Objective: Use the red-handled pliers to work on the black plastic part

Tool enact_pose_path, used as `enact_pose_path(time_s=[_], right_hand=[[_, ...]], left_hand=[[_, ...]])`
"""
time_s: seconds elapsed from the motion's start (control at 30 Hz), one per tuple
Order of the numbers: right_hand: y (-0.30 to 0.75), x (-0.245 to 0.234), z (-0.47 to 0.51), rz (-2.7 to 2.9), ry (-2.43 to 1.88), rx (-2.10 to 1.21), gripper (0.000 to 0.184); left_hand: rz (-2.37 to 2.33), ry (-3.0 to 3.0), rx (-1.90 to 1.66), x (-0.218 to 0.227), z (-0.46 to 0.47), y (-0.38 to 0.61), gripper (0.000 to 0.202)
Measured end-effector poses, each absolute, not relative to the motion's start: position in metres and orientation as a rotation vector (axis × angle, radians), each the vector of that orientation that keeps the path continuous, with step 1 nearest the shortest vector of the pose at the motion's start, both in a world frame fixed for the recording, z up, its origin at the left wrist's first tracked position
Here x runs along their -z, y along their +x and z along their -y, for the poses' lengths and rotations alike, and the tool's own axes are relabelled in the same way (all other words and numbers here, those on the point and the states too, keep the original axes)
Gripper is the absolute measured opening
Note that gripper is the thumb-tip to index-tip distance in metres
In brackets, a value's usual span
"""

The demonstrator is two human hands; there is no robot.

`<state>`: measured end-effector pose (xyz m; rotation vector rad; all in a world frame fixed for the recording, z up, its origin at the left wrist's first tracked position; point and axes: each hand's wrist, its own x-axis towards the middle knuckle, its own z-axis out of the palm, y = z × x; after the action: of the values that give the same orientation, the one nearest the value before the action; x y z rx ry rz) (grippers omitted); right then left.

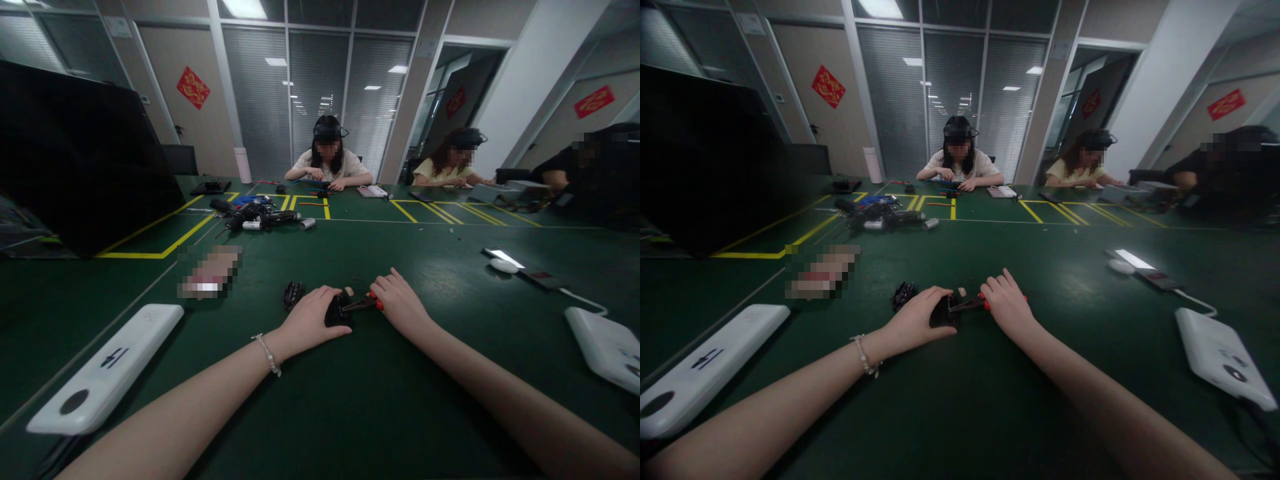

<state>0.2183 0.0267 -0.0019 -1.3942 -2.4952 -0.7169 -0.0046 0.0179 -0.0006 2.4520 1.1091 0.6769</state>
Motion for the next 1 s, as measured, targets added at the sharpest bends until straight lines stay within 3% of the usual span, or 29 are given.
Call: enact_pose_path(time_s=[1.0], right_hand=[[0.2182,-0.0001,-0.0260,2.523,-1.447,0.668,0.016]], left_hand=[[-1.124,2.450,-0.661,-0.0026,-0.0168,-0.0040,0.062]])
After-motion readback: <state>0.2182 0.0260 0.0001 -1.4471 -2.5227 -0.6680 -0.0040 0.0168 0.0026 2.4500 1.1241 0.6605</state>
